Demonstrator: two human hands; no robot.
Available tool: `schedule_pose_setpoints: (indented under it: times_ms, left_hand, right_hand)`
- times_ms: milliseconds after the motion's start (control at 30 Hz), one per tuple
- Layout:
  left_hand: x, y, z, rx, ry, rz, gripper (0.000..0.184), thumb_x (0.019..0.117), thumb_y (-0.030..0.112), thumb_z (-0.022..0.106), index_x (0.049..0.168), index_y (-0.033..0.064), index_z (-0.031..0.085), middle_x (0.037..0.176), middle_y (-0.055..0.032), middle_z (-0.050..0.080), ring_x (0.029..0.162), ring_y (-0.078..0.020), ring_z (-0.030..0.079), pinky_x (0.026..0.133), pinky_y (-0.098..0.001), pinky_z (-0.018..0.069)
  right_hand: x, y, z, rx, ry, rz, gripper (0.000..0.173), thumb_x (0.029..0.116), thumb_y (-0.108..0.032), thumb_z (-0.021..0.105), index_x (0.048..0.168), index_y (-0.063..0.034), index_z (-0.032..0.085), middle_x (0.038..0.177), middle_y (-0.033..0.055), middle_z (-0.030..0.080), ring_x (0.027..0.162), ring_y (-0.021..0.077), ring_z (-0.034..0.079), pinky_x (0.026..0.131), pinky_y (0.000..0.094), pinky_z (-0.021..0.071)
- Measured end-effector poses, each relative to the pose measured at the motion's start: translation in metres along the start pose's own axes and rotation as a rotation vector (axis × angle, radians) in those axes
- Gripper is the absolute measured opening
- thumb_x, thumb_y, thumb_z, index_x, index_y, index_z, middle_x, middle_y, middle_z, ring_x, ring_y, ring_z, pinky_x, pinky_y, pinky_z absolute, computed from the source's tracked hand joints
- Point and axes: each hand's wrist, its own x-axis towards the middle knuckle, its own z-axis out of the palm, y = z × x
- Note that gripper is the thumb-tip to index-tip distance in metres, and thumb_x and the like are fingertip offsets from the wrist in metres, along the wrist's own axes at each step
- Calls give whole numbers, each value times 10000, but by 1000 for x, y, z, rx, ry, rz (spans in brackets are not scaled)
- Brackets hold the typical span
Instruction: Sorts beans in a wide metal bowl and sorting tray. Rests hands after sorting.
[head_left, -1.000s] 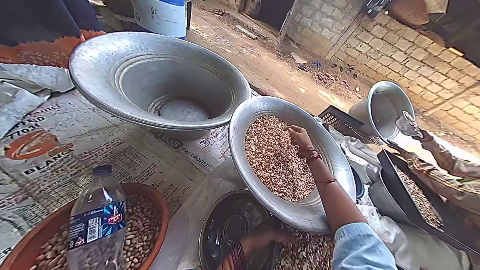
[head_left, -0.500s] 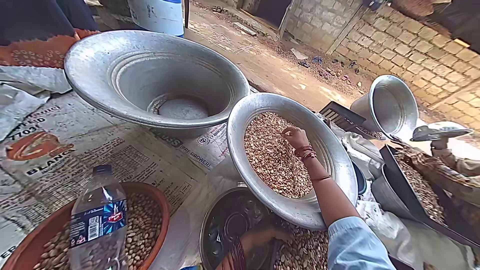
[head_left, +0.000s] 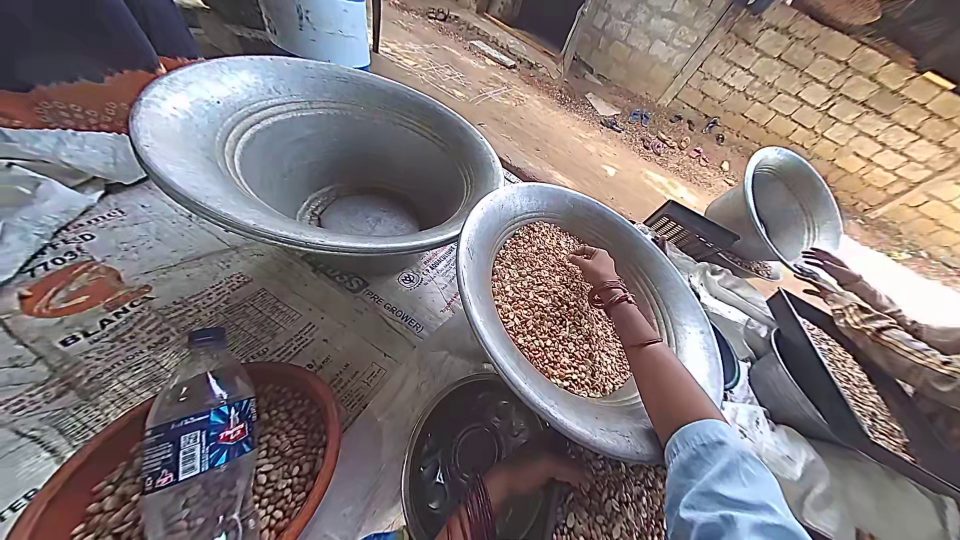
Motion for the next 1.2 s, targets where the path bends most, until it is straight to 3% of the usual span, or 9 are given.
schedule_pose_setpoints:
  times_ms: [100,233,400,500,567,733,933,1133,1200]
  left_hand:
    - [1,-1,0,-13,0,7,253,916,47,649,1154,-25,600,983,-28,647,890,-49,604,834,-260,502]
    - [4,-9,-3,-56,-16,13,303,892,65,652,1180,-10,593,1011,-20,664,926,-48,631,869,-263,528]
    - [5,-12,-2,-72,-12,45,282,881,72,645,1150,-3,602,977,-12,665,900,-47,630,860,-264,530]
    - [4,-9,-2,-40,-13,38,313,898,65,651,1195,-19,594,1020,-30,656,932,-54,619,882,-269,518]
    - [4,-11,-1,-25,6,40,216,891,74,647,1095,3,630,955,-6,665,892,-50,623,859,-273,522]
    - [1,-6,-1,-22,6,27,194,906,61,636,1090,2,629,950,-5,658,897,-49,619,859,-271,518]
    - [0,-4,-1,-13,6,9,172,916,67,637,1075,0,639,936,-3,659,881,-48,616,858,-274,515]
    - [2,-7,0,-12,18,26,254,899,71,651,1135,-18,620,990,-29,664,919,-60,618,875,-282,514]
    - [0,-5,1,-48,15,38,461,882,72,654,1311,-42,528,1161,-90,627,1030,-88,599,932,-287,497]
  right_hand:
    - [-2,-7,4,-123,25,-37,313,963,-290,737,1115,-16,739,1059,267,707,1004,443,658,885,643,479]
    - [2,-9,12,-123,31,-29,288,937,-273,772,1052,-10,748,1031,266,703,976,436,655,865,635,484]
    - [-2,13,-3,357,80,78,208,1002,-322,680,997,-116,702,657,-39,490,500,40,372,493,231,342]
    - [1,16,-9,666,12,118,132,1061,-230,531,1034,-115,590,707,-51,557,545,43,515,535,219,470]
    - [-3,13,-8,479,-55,32,128,1046,-130,546,1086,-43,631,739,-15,558,543,34,462,523,204,419]
    - [-14,-15,-2,-283,-38,-181,160,958,-156,730,1075,-56,773,996,239,721,927,415,670,853,628,493]
    - [-7,-10,5,-426,-73,-267,179,947,-136,719,1094,-51,774,1087,249,721,1051,445,673,924,646,497]
    - [-20,-18,-7,-370,-139,-222,193,972,-157,692,1108,-31,748,1009,241,707,932,404,668,871,612,498]
    - [-44,-35,-20,-344,-200,-260,182,990,-177,685,1102,-44,740,874,174,684,793,312,622,788,539,488]
